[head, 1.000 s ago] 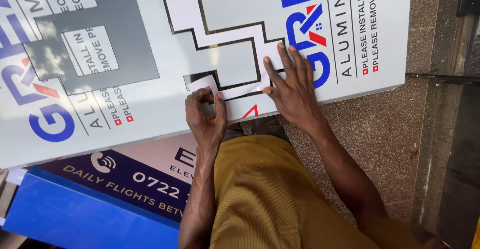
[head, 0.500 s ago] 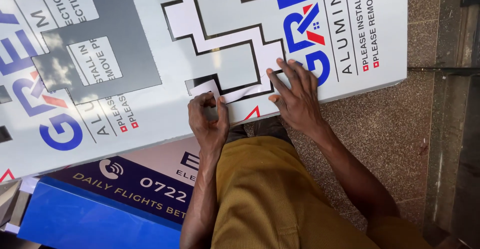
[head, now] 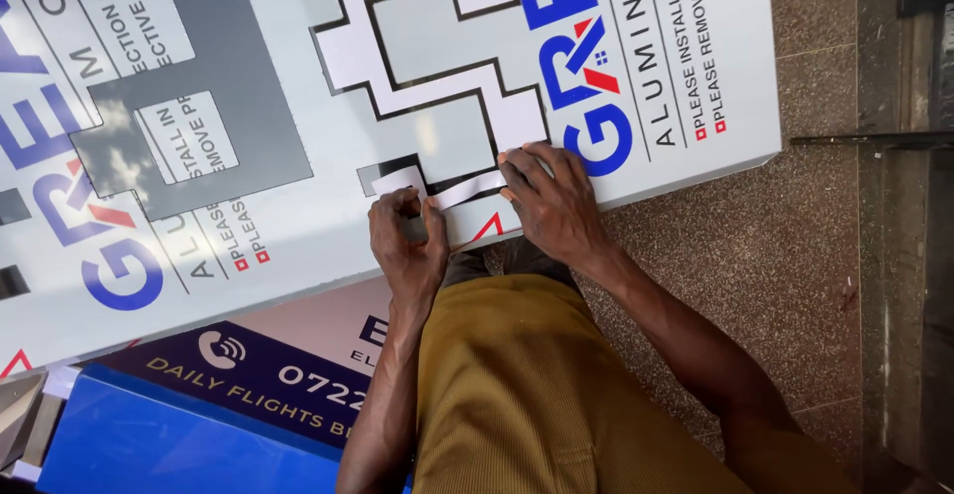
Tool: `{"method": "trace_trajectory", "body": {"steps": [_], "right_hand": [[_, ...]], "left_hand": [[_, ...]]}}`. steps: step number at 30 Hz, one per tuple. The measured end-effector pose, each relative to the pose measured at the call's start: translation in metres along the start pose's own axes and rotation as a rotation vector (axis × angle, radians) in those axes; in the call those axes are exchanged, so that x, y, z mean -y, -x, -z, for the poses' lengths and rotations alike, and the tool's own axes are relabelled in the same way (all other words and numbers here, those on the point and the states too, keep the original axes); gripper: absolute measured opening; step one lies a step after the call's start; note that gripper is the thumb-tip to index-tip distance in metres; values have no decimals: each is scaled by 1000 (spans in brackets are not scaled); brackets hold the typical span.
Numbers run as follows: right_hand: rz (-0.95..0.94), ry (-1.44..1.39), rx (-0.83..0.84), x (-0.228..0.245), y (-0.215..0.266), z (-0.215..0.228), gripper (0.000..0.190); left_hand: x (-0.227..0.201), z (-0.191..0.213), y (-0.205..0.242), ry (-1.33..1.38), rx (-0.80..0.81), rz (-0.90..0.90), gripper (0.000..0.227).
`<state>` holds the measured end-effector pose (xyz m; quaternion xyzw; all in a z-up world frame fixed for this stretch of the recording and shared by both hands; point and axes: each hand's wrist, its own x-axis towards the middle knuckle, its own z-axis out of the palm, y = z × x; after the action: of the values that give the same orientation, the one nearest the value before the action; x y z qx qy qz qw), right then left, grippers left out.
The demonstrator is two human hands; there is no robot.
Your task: Peeling off small strips of protective film and smoothing a large white sheet onto a sign board.
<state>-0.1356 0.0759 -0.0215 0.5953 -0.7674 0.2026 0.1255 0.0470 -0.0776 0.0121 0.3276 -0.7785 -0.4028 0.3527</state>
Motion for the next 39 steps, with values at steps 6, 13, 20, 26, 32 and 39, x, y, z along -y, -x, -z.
{"method": "trace_trajectory", "body": {"steps": [6,13,20,26,32,39], "right_hand": [[-119,-264,1,-10,-15,17,50],[-78,-136,93,-13,-3,15,47],[-109,-169,54,0,9,13,47],[-134,-184,-26,-6,23,-4,40],[-260,-316,-27,5,9,5,43],[-362,-232,-66,15,5,-17,29]], "left_hand": [[5,3,5,20,1,-4,20],[3,-2,3,25,-49,6,20],[8,2,4,46,-57,17,17],[6,-2,1,22,-65,4,17],[8,5,7,52,-49,-13,16],[6,-3,1,19,-94,-36,13]]}}
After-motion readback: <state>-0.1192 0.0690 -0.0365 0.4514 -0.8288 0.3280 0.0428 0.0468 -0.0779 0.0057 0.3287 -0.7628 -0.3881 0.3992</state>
